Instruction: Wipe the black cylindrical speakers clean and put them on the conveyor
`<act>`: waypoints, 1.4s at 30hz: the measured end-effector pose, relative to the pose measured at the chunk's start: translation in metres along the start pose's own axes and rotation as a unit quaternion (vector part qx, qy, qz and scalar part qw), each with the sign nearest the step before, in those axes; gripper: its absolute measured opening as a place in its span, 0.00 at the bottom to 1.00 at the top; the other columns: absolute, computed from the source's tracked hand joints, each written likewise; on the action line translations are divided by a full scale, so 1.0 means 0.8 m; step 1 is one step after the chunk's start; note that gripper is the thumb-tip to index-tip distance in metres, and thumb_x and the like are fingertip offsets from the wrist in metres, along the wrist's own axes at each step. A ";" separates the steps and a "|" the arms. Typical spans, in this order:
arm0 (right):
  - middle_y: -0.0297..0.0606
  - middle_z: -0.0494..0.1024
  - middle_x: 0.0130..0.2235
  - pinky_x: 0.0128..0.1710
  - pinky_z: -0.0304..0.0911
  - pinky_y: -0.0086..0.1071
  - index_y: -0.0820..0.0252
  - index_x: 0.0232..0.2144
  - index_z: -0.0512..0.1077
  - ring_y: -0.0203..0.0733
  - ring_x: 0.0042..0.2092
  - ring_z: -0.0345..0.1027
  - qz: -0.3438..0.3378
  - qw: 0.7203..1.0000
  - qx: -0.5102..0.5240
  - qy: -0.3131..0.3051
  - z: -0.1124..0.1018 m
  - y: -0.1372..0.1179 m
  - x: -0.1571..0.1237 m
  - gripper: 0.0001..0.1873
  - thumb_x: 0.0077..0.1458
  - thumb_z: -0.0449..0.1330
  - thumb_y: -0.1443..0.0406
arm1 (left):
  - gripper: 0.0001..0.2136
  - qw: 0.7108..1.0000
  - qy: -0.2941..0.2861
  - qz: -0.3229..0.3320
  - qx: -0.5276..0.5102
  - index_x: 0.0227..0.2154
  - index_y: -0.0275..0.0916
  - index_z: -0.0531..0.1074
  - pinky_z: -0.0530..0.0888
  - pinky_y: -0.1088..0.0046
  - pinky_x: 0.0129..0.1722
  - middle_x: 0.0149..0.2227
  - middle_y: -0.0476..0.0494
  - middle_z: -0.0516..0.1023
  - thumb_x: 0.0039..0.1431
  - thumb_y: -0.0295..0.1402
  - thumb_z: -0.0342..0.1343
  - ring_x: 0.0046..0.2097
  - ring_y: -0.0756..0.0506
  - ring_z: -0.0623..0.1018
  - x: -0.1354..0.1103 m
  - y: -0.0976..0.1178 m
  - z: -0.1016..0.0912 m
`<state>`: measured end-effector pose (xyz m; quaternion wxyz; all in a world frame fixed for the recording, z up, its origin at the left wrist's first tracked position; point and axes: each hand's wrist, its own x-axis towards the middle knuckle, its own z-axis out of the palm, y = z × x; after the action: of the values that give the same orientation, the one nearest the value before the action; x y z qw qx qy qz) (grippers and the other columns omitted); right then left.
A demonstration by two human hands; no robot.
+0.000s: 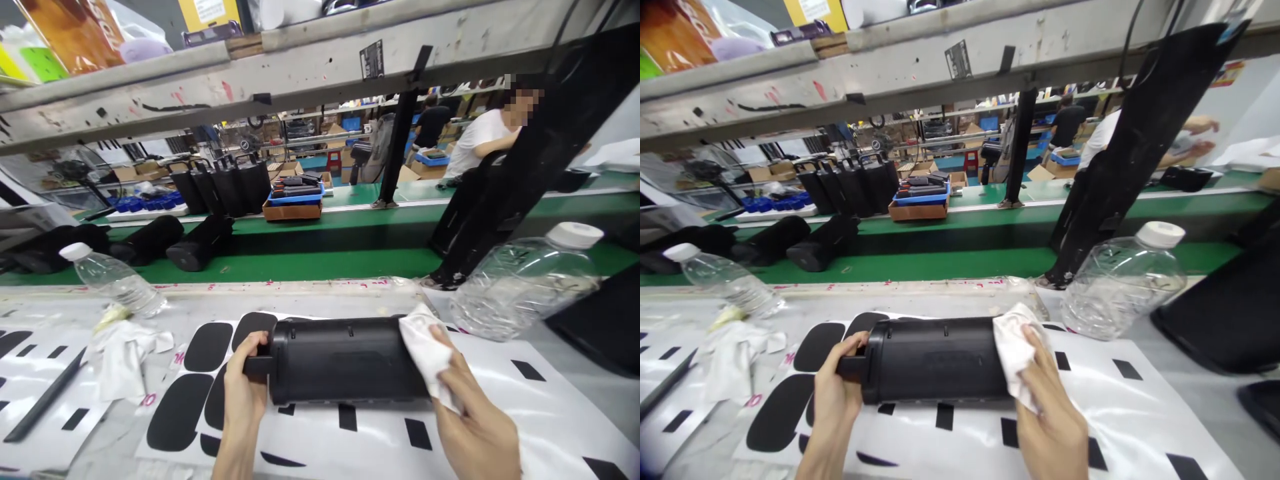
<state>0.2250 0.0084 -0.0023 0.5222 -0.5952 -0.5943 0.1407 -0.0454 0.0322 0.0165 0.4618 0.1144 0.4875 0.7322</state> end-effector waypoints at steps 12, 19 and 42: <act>0.41 0.72 0.59 0.58 0.65 0.40 0.59 0.59 0.69 0.46 0.61 0.65 -0.306 0.939 -0.095 -0.127 0.030 -0.056 0.018 0.31 0.55 0.46 0.76 | 0.04 0.995 -0.057 0.076 -0.015 0.15 0.36 0.73 0.73 0.77 0.41 0.27 0.46 0.68 0.38 0.28 0.62 0.43 0.45 0.72 -0.015 0.012 0.007; 0.39 0.75 0.57 0.62 0.58 0.51 0.51 0.49 0.77 0.56 0.62 0.63 0.114 0.992 0.027 -0.051 -0.040 0.011 0.052 0.22 0.56 0.55 0.52 | 0.12 0.980 -0.140 0.143 0.007 0.12 0.37 0.68 0.71 0.73 0.48 0.30 0.44 0.67 0.41 0.34 0.65 0.48 0.41 0.70 -0.013 0.002 0.002; 0.40 0.72 0.60 0.65 0.54 0.47 0.56 0.59 0.68 0.59 0.63 0.60 0.248 0.943 0.222 0.017 -0.026 0.030 0.015 0.42 0.42 0.72 0.54 | 0.25 0.946 -0.124 0.141 0.263 0.24 0.40 0.60 0.51 0.82 0.16 0.19 0.58 0.53 0.55 0.59 0.55 0.20 0.56 0.52 -0.013 0.013 0.013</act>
<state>0.2577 0.0153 -0.0073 0.6000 -0.5948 -0.3723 0.3842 -0.0394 0.0298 0.0336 0.3636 0.3894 0.5807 0.6156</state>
